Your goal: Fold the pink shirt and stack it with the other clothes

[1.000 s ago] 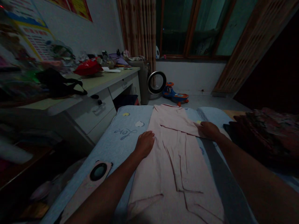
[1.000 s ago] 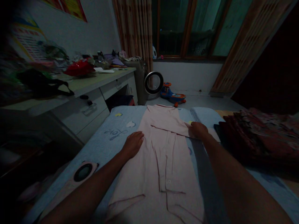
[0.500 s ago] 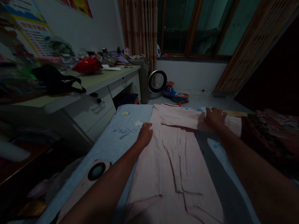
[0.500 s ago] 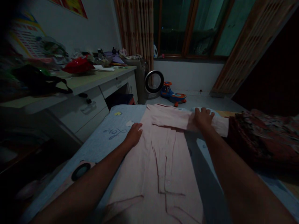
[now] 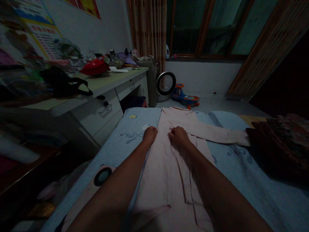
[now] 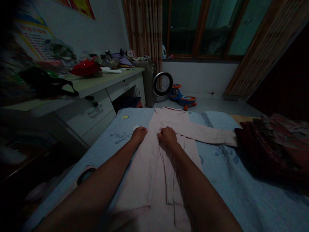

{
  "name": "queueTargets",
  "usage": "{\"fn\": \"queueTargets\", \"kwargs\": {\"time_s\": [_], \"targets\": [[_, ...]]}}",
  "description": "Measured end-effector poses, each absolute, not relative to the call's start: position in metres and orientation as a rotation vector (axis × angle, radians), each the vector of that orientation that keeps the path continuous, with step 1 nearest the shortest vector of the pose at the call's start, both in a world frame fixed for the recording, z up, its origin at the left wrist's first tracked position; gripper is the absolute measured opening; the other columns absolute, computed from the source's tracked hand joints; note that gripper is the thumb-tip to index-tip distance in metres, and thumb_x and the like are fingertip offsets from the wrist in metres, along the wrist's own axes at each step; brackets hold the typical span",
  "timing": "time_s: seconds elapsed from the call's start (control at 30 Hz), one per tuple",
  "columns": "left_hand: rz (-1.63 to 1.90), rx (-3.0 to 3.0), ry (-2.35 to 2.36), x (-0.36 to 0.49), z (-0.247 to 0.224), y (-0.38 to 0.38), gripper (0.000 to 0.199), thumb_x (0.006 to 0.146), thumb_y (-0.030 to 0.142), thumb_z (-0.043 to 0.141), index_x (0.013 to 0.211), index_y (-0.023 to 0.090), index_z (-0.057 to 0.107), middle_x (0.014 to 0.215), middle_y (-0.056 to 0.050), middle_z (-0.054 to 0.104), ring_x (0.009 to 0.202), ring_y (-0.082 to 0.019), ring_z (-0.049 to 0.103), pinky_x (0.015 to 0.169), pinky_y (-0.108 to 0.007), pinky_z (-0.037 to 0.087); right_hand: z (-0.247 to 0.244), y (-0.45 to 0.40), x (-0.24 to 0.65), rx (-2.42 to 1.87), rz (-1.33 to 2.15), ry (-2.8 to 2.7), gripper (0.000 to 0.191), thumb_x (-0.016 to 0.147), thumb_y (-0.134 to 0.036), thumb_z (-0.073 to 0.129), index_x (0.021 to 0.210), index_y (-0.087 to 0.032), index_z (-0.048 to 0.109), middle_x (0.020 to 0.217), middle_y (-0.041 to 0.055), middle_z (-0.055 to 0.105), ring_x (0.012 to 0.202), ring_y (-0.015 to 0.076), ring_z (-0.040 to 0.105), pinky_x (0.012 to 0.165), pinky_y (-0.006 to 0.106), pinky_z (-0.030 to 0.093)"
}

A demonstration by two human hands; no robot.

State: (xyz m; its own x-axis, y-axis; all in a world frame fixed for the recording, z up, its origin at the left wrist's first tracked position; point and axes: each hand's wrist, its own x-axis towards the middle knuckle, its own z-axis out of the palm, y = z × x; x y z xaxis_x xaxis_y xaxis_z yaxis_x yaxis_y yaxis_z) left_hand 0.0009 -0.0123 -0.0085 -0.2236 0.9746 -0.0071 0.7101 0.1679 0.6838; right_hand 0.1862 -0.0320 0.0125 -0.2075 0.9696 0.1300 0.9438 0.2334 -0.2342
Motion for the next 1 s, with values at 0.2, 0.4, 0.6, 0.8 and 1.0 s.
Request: {"fn": "queueTargets", "kwargs": {"time_s": [0.2, 0.4, 0.6, 0.8, 1.0], "targets": [[0.772, 1.582, 1.996, -0.001, -0.009, -0.010, 0.022, 0.085, 0.028, 0.056, 0.099, 0.018, 0.070, 0.098, -0.008, 0.073, 0.091, -0.020, 0.067, 0.077, -0.027, 0.048, 0.011, -0.033, 0.169, -1.836, 0.159, -2.152, 0.017, 0.088, -0.030, 0.056, 0.090, -0.018, 0.067, 0.099, 0.0093, 0.069, 0.093, 0.0200, 0.060, 0.079, 0.028, 0.038], [0.845, 1.822, 1.988, 0.008, -0.014, -0.032, 0.053, 0.088, 0.030, 0.055, 0.139, 0.022, 0.044, 0.132, -0.009, 0.059, 0.113, -0.021, 0.059, 0.092, -0.032, 0.046, 0.021, -0.043, 0.177, -1.940, 0.243, -1.975, 0.021, 0.091, -0.028, 0.050, 0.110, -0.020, 0.056, 0.097, 0.0064, 0.069, 0.087, 0.0199, 0.062, 0.068, 0.027, 0.037], [0.510, 2.392, 1.830, 0.019, -0.023, -0.047, 0.041, 0.093, 0.023, 0.042, 0.133, 0.029, 0.052, 0.149, -0.004, 0.045, 0.131, -0.026, 0.043, 0.104, -0.045, 0.036, 0.015, -0.049, 0.189, -2.002, 0.259, -2.087, 0.025, 0.086, -0.022, 0.055, 0.111, -0.019, 0.056, 0.110, 0.0116, 0.064, 0.094, 0.0212, 0.062, 0.070, 0.027, 0.039], [0.498, 2.385, 1.847, 0.025, -0.009, -0.032, 0.038, 0.089, 0.012, 0.041, 0.120, 0.021, 0.061, 0.134, -0.012, 0.059, 0.127, -0.026, 0.047, 0.113, -0.049, 0.021, 0.028, -0.014, 0.260, -2.031, 0.156, -2.057, 0.023, 0.087, -0.031, 0.054, 0.099, -0.016, 0.066, 0.103, 0.0111, 0.066, 0.092, 0.0202, 0.061, 0.074, 0.027, 0.041], [0.529, 2.358, 1.847, 0.039, -0.014, -0.008, 0.051, 0.094, 0.022, 0.039, 0.144, 0.011, 0.038, 0.154, -0.016, 0.036, 0.142, -0.024, 0.032, 0.115, -0.038, 0.026, 0.024, 0.018, 0.348, -2.212, -0.149, -1.944, 0.034, 0.092, -0.029, 0.045, 0.115, -0.010, 0.062, 0.114, 0.0199, 0.063, 0.107, 0.0282, 0.058, 0.085, 0.035, 0.040]]}}
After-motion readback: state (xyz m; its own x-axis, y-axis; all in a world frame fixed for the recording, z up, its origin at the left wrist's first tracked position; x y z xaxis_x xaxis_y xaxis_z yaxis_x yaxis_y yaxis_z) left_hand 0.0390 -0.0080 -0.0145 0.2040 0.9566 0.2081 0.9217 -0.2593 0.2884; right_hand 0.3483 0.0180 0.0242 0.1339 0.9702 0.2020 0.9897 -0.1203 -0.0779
